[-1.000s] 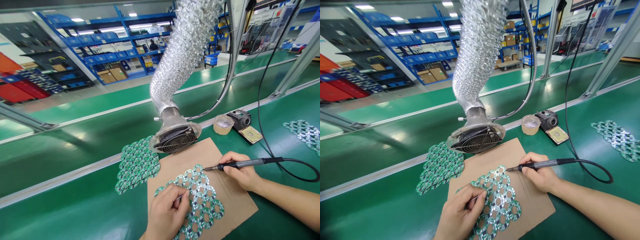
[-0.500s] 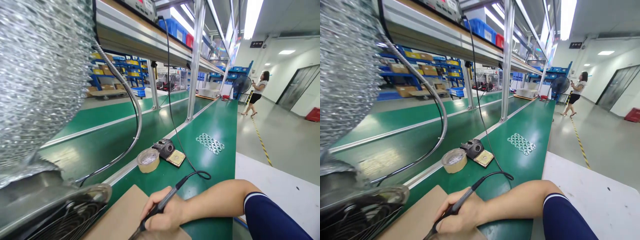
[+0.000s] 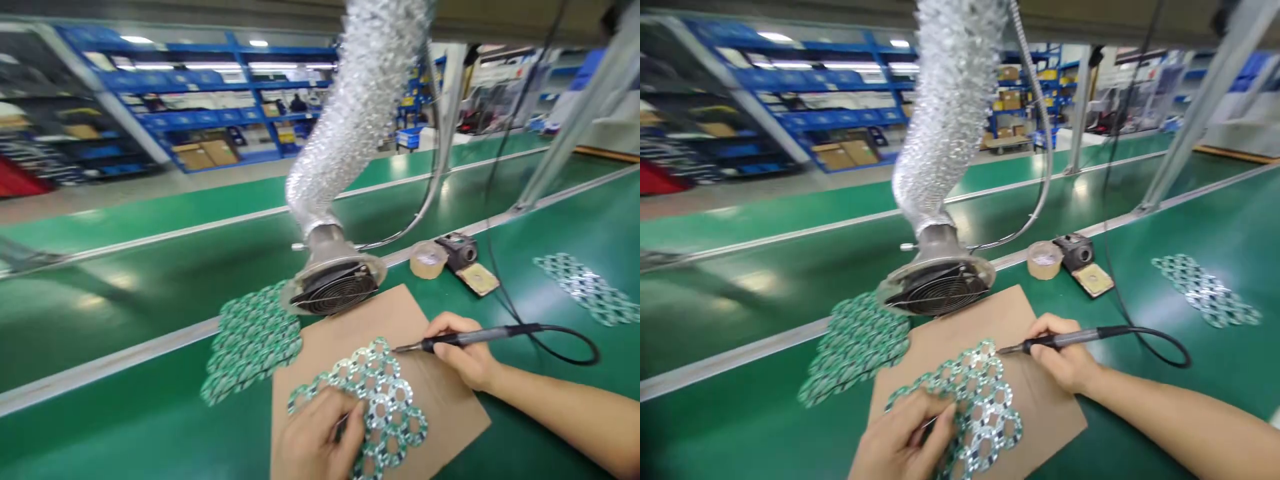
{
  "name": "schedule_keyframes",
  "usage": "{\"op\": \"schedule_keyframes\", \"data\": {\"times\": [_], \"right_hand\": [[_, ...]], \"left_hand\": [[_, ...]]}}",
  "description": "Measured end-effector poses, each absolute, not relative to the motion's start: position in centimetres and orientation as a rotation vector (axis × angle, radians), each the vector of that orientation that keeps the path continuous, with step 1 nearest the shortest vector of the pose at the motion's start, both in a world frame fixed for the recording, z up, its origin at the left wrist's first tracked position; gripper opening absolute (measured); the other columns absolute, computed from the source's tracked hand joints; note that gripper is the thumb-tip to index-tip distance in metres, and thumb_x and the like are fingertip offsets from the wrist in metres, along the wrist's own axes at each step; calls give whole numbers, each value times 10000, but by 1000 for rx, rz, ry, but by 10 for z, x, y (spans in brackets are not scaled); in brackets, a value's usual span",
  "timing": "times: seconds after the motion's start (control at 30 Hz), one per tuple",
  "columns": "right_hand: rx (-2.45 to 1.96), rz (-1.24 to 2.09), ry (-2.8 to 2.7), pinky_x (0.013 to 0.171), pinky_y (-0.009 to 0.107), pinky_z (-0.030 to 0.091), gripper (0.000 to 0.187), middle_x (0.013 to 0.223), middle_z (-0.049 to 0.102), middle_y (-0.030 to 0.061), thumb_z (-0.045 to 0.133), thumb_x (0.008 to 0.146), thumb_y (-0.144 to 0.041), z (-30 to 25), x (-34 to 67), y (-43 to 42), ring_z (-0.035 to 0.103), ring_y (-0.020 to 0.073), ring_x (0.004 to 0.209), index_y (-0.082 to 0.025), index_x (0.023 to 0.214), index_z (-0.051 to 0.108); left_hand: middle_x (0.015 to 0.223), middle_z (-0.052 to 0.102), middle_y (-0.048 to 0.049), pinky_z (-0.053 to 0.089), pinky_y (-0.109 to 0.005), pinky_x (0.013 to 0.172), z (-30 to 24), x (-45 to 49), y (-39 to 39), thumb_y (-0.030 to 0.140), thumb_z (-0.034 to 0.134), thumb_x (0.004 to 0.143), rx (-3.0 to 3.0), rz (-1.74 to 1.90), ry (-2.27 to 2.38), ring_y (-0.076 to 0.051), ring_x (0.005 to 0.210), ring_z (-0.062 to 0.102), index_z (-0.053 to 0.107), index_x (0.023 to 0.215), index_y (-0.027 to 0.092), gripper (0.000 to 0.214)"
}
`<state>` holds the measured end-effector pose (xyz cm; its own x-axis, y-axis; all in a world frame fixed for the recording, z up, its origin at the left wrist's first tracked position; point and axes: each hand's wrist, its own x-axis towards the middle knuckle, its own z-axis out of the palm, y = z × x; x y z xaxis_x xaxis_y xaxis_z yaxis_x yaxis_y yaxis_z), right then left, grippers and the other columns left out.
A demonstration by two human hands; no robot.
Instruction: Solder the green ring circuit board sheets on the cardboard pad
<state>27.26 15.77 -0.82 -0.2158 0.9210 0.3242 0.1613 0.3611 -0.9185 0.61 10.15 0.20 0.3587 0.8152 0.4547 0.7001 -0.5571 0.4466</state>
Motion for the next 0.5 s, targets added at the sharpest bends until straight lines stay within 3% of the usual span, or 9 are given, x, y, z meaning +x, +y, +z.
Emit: {"op": "schedule_keyframes", "data": {"times": [0.2, 0.5], "right_hand": [[-1000, 905, -1744, 556, 264, 422, 128, 726, 624, 36, 562, 820, -290, -11, 281, 155, 551, 162, 638, -183, 860, 619], [-1038, 810, -1825, 566, 264, 451, 128, 737, 633, 28, 543, 834, -296, -9, 280, 155, 582, 162, 643, -195, 876, 609]], "left_hand": [[548, 538, 20, 392, -191, 480, 7, 19, 101, 169, 492, 854, 2433, 1053, 1406, -89, 517, 523, 518, 632, 189, 225], [562, 547, 19, 392, -218, 519, 5, 21, 102, 167, 486, 858, 2382, 1057, 1418, -96, 533, 511, 549, 656, 190, 213]]}}
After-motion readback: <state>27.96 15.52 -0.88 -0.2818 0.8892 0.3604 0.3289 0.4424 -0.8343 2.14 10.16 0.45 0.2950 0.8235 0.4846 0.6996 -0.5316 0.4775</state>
